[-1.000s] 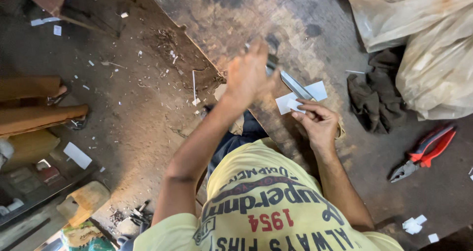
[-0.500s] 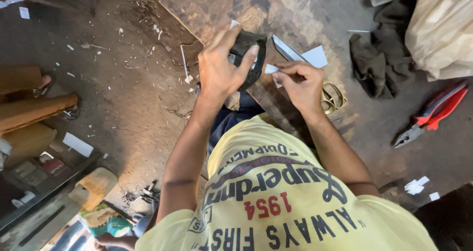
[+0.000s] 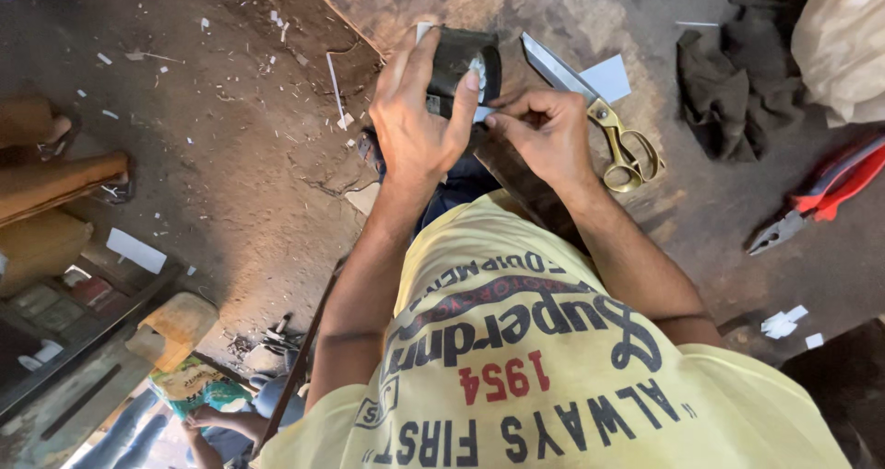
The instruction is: The person cuts small white rectangular pieces from a strip using scissors and inserts them into the slots of a motor stator. The person repeats this process, cutting and placing multiple pieces into the stator's slots.
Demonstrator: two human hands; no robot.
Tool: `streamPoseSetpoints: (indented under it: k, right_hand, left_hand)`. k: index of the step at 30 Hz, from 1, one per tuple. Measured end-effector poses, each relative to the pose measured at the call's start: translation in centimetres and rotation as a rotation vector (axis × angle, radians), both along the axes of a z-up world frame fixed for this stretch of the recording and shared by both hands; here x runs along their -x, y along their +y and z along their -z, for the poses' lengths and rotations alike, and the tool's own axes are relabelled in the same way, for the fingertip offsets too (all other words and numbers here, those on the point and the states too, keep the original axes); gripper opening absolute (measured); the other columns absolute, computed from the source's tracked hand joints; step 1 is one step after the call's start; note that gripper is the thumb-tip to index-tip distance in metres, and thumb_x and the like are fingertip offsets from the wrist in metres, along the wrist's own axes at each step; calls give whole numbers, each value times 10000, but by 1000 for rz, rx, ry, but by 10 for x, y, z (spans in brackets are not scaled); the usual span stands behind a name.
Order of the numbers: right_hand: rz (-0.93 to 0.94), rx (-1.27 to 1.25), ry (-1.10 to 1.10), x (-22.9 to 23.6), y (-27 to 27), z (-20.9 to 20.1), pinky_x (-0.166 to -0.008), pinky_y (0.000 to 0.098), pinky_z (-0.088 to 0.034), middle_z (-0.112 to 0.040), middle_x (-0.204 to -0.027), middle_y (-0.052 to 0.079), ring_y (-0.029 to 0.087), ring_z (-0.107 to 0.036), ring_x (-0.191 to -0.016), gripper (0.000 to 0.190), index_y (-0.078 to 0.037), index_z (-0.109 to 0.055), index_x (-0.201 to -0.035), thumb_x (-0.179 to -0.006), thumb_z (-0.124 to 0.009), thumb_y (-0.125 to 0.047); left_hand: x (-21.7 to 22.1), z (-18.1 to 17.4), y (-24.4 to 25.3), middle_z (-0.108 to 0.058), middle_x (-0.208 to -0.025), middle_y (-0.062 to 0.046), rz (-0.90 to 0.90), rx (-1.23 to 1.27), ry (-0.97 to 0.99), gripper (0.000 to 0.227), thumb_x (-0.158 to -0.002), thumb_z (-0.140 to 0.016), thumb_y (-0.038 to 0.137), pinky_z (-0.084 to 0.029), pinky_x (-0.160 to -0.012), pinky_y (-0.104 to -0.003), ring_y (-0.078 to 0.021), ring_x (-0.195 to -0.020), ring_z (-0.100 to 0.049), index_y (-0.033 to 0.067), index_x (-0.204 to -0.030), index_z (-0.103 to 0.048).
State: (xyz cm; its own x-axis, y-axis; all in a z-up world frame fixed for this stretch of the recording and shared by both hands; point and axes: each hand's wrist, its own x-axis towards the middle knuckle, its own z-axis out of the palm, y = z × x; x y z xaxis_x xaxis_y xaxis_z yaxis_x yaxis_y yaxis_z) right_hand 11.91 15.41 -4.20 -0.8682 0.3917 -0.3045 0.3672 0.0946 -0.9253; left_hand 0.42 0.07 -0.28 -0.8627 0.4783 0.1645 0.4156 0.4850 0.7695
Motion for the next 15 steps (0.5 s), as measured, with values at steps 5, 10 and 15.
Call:
streamPoseSetpoints:
  k: [5,10,15]
  right_hand:
    - [57,44,121,8,-5,1,-660,229,-544,-770,-910,101,81,-684,-781,60,53,-743,-872,-885,-797,77]
    - [80,-63,141,12,-10,-5,-612,246,-542,-772,-907,129,108,-701,-744,121,68,-696,-796,-854,-799,94]
    - [88,-195,139,15,-16,-13,-579,260,-542,-763,-878,138,131,-714,-702,126,71,-688,-778,-839,-795,95]
  left_hand:
    - [-3,1,0,-596,-1407,-291,-19,16,9,542,-987,-749,317,-508,-1140,-467,-451,-1309,-617,-45,-1362,-603]
    - [-6,3,2,-590,-1421,-284,-17,22,5,534,-994,-748,299,-517,-1129,-464,-444,-1304,-619,-50,-1367,-594]
    - [-7,4,1,-595,-1434,-263,-18,12,-11,516,-1012,-738,275,-520,-1123,-446,-434,-1325,-625,-50,-1383,-586]
